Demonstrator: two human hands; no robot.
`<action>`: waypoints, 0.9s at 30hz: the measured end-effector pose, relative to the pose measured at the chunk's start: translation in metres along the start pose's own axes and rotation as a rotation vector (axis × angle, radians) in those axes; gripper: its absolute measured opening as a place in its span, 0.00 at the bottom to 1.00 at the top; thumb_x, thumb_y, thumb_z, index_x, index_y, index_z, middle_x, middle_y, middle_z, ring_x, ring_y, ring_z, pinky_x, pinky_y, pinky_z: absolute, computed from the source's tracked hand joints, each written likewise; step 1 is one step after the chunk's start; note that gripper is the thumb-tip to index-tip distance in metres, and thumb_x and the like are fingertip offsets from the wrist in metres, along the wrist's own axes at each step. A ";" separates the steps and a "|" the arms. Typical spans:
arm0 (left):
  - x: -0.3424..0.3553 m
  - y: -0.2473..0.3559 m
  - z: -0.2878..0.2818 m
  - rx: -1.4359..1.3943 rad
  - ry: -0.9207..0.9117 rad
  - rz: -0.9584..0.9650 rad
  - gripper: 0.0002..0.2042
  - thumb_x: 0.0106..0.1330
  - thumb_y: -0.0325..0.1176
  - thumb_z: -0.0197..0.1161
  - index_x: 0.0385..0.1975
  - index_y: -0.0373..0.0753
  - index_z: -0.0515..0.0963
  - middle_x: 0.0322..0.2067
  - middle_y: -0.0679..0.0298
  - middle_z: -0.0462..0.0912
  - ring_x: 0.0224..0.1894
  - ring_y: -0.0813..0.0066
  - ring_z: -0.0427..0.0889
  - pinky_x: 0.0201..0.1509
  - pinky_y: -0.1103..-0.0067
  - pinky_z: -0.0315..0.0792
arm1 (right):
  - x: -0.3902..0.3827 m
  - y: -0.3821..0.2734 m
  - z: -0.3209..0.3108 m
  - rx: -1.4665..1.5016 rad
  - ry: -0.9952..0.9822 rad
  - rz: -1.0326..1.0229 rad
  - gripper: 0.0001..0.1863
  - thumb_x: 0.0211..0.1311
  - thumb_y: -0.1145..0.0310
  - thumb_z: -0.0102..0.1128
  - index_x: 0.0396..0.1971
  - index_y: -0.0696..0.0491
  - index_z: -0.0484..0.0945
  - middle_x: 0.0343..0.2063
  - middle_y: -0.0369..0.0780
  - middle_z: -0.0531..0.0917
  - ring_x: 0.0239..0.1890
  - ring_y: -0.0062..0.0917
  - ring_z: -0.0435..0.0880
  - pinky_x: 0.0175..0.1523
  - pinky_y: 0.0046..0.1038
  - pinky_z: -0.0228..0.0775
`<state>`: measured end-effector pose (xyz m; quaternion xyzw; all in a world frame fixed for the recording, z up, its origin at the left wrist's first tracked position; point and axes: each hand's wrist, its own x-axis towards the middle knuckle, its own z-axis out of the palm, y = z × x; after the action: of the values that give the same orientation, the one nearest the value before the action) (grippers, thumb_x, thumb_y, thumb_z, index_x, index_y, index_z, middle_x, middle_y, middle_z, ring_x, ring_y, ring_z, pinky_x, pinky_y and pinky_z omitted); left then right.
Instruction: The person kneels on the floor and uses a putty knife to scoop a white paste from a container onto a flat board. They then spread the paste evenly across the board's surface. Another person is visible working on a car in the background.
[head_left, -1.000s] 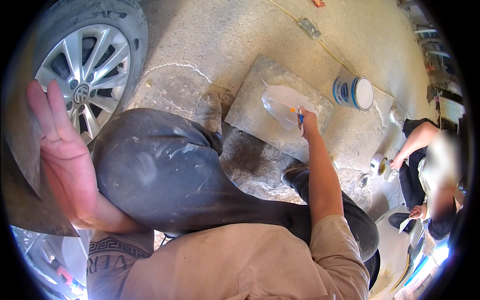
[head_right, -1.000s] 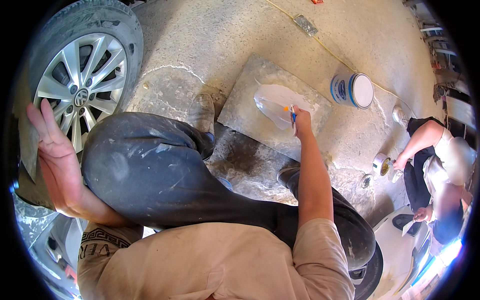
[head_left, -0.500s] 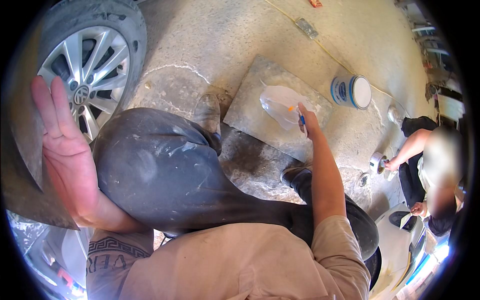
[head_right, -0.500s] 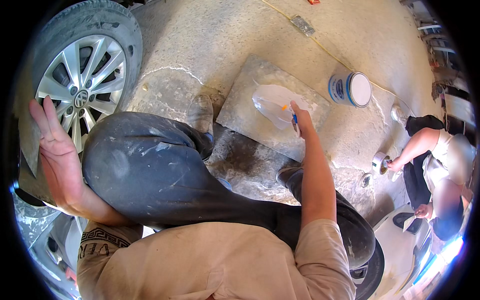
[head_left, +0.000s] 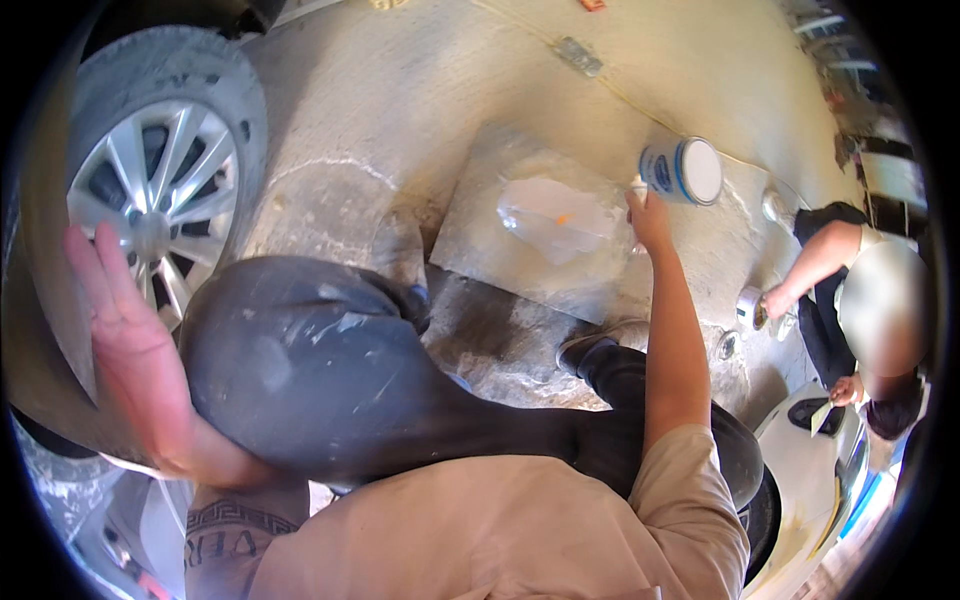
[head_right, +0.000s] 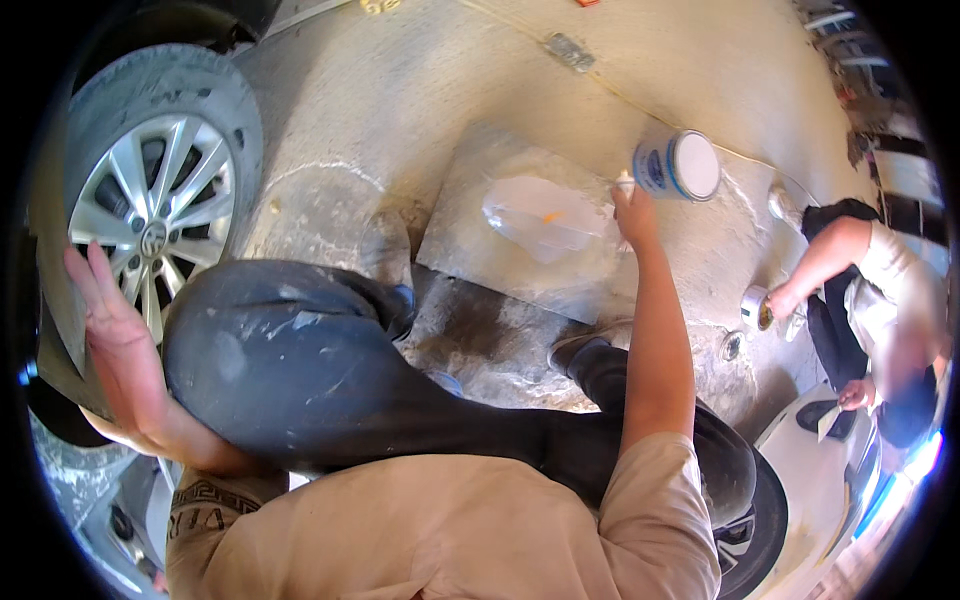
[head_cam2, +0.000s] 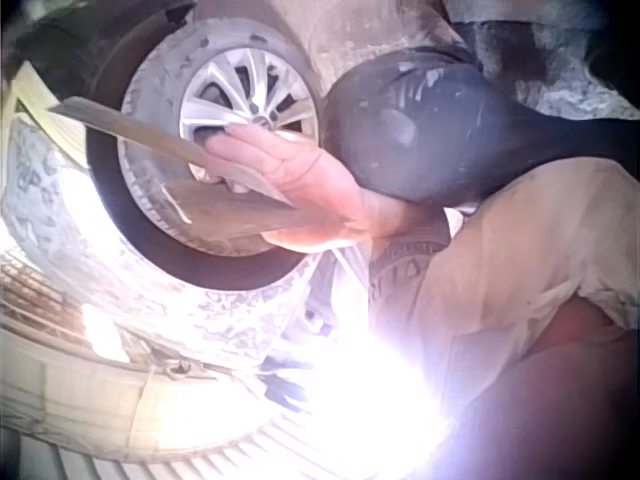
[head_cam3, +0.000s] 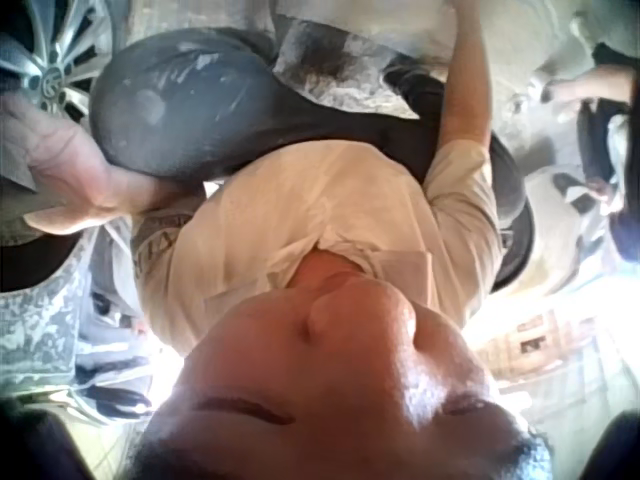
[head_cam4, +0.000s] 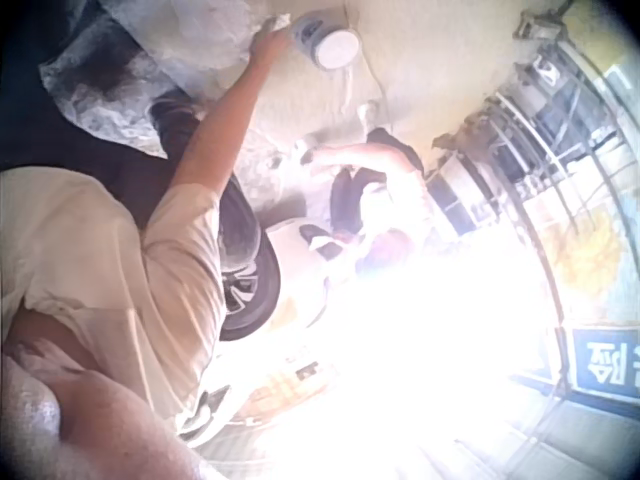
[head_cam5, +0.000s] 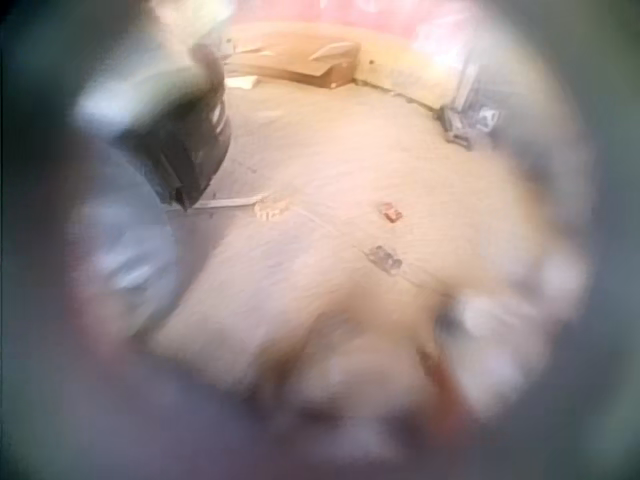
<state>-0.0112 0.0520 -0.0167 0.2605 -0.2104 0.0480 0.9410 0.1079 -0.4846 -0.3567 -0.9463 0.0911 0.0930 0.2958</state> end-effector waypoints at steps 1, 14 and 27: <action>-0.002 0.001 0.002 0.156 0.223 0.138 0.24 0.72 0.28 0.45 0.68 0.30 0.57 0.71 0.52 0.53 0.74 0.56 0.48 0.78 0.55 0.33 | 0.009 -0.010 -0.017 0.024 0.036 0.016 0.23 0.62 0.51 0.57 0.30 0.60 0.79 0.22 0.49 0.83 0.27 0.39 0.83 0.35 0.39 0.71; -0.022 0.007 -0.013 0.736 0.713 0.049 0.18 0.73 0.26 0.47 0.60 0.26 0.65 0.57 0.52 0.72 0.65 0.60 0.67 0.75 0.60 0.56 | 0.107 0.087 -0.112 -0.567 0.464 -0.091 0.34 0.62 0.46 0.56 0.51 0.65 0.74 0.49 0.57 0.78 0.54 0.50 0.75 0.59 0.43 0.67; 0.003 -0.034 0.034 0.921 0.412 0.082 0.11 0.68 0.27 0.61 0.46 0.32 0.71 0.39 0.65 0.80 0.39 0.84 0.76 0.49 0.85 0.68 | -0.090 -0.335 -0.029 1.331 -0.561 -0.586 0.21 0.69 0.57 0.58 0.44 0.63 0.80 0.37 0.42 0.84 0.40 0.25 0.81 0.50 0.31 0.74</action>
<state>-0.0139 0.0052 -0.0053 0.6251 0.0125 0.2232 0.7478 0.1007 -0.2195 -0.1305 -0.4962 -0.2041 0.1725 0.8261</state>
